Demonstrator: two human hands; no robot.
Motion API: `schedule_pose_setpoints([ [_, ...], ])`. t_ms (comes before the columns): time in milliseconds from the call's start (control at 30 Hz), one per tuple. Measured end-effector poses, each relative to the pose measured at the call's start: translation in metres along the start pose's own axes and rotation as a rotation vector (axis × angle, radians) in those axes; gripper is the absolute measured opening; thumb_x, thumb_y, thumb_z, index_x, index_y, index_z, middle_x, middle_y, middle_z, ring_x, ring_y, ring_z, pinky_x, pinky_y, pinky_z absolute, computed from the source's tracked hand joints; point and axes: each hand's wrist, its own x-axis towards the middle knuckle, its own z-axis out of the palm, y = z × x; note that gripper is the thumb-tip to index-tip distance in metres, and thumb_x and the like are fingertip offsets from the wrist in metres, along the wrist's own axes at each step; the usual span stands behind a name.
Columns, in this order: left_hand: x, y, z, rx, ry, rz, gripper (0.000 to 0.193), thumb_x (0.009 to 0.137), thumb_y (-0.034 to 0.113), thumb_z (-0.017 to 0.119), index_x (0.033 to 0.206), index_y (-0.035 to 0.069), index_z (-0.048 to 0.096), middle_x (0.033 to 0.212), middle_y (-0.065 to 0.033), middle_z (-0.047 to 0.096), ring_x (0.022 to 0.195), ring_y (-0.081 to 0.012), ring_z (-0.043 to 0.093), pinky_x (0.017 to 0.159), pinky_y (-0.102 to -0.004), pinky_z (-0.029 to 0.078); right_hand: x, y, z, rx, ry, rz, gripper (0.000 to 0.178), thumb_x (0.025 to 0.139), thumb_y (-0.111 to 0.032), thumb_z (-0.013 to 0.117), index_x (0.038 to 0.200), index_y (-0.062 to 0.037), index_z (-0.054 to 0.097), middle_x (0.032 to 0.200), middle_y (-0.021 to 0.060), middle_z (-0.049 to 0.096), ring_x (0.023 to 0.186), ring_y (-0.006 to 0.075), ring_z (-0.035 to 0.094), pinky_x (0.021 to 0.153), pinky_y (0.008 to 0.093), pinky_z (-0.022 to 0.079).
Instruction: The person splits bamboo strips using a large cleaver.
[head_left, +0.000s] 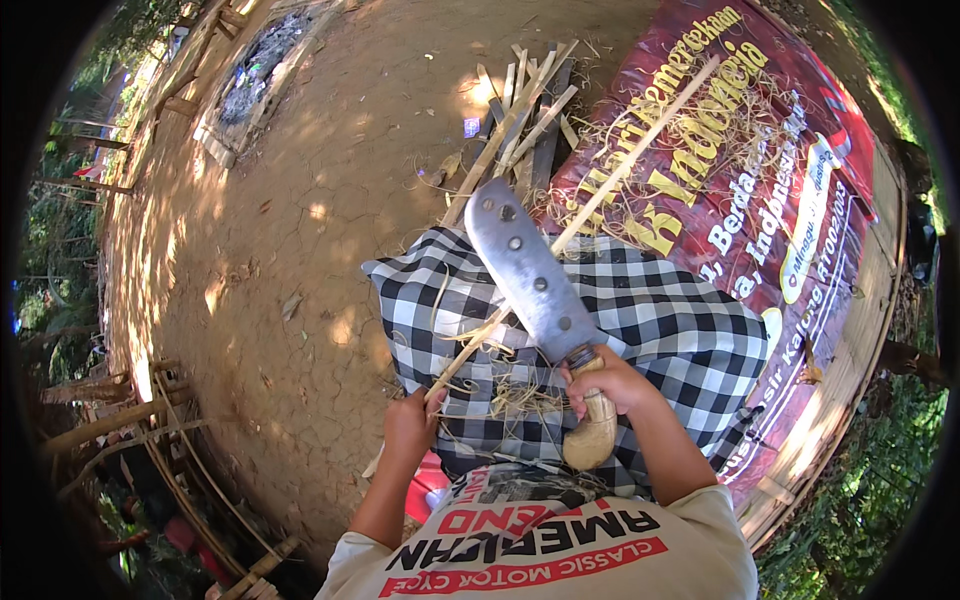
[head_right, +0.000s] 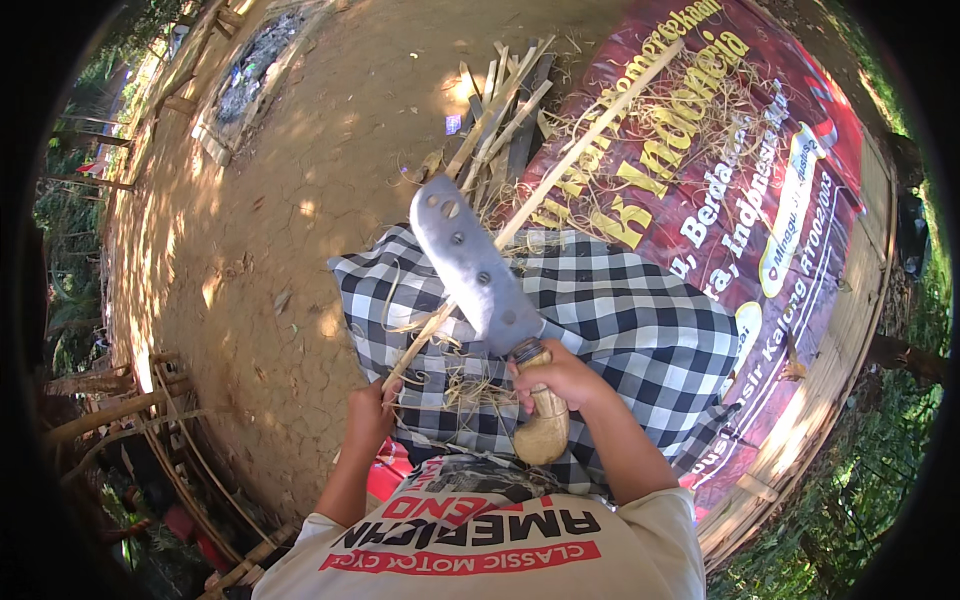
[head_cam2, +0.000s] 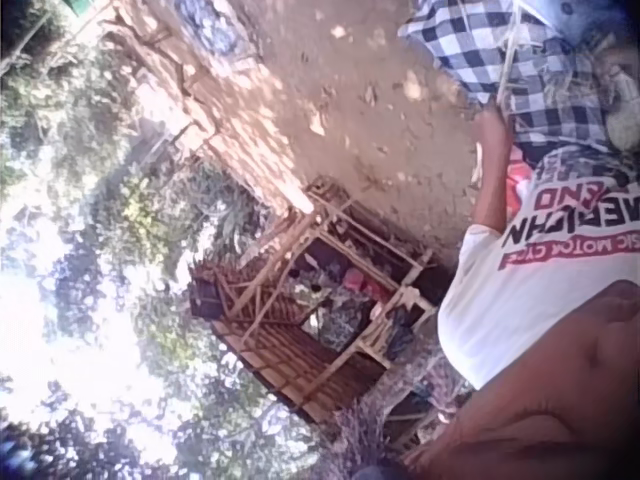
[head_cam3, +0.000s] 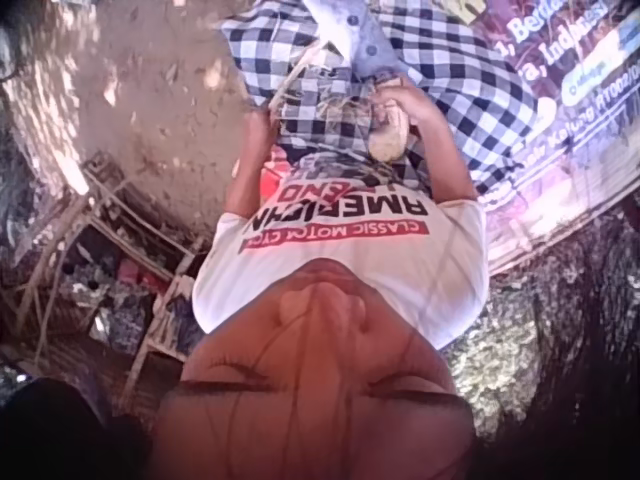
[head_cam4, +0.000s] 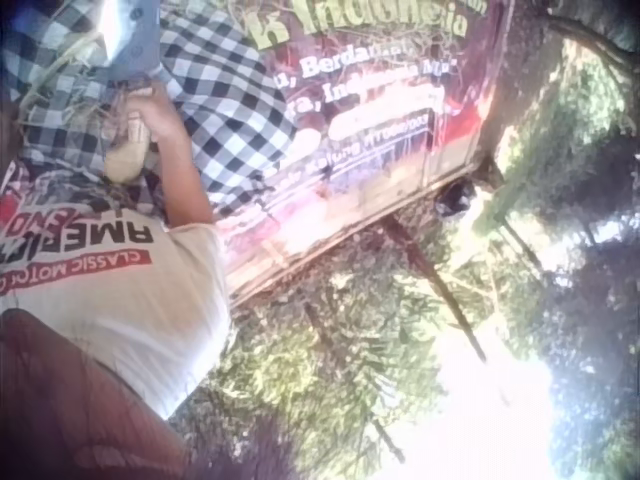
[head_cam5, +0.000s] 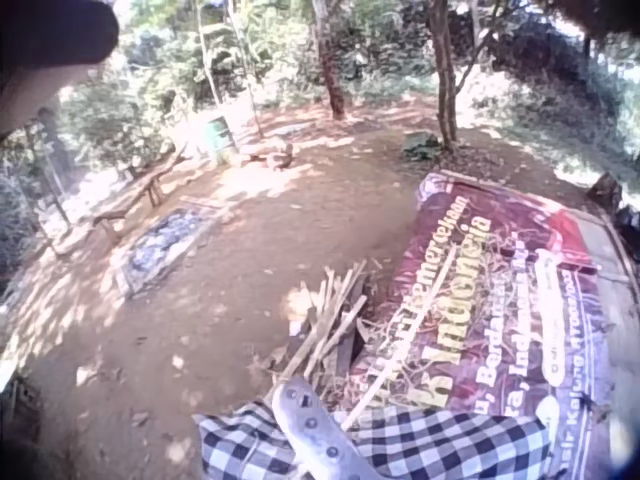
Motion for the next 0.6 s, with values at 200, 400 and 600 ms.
schedule_pose_setpoints([
  [200, 0.002, 0.001, -0.003, -0.017, -0.016, 0.022, 0.042, 0.093, 0.035, 0.058, 0.075, -0.003, 0.062, 0.060, -0.0241, 0.057, 0.057, -0.0442, 0.058, 0.052, -0.0490, 0.043, 0.004, 0.002, -0.003, -0.216, 0.112, 0.009, 0.017, 0.069, 0.003, 0.062, 0.084, 0.0037, 0.055, 0.064, 0.0101, 0.057, 0.052, 0.0193, 0.059, 0.050, 0.0322, 0.049],
  [400, 0.001, -0.006, 0.001, -0.008, -0.010, 0.044, 0.042, 0.093, 0.035, 0.059, 0.076, -0.003, 0.062, 0.061, -0.0239, 0.058, 0.059, -0.0439, 0.058, 0.052, -0.0493, 0.043, 0.010, 0.016, 0.005, -0.320, -0.071, 0.178, 0.018, 0.068, 0.006, 0.062, 0.085, 0.0053, 0.056, 0.066, 0.0105, 0.058, 0.053, 0.0191, 0.060, 0.051, 0.0312, 0.050],
  [600, 0.001, -0.003, -0.002, -0.057, -0.058, -0.026, 0.043, 0.092, 0.036, 0.060, 0.076, -0.004, 0.062, 0.061, -0.0242, 0.058, 0.059, -0.0445, 0.058, 0.052, -0.0487, 0.044, 0.004, 0.012, 0.001, -0.130, -0.029, 0.087, 0.022, 0.068, 0.004, 0.065, 0.087, 0.0050, 0.054, 0.065, 0.0103, 0.057, 0.052, 0.0197, 0.060, 0.050, 0.0332, 0.051],
])
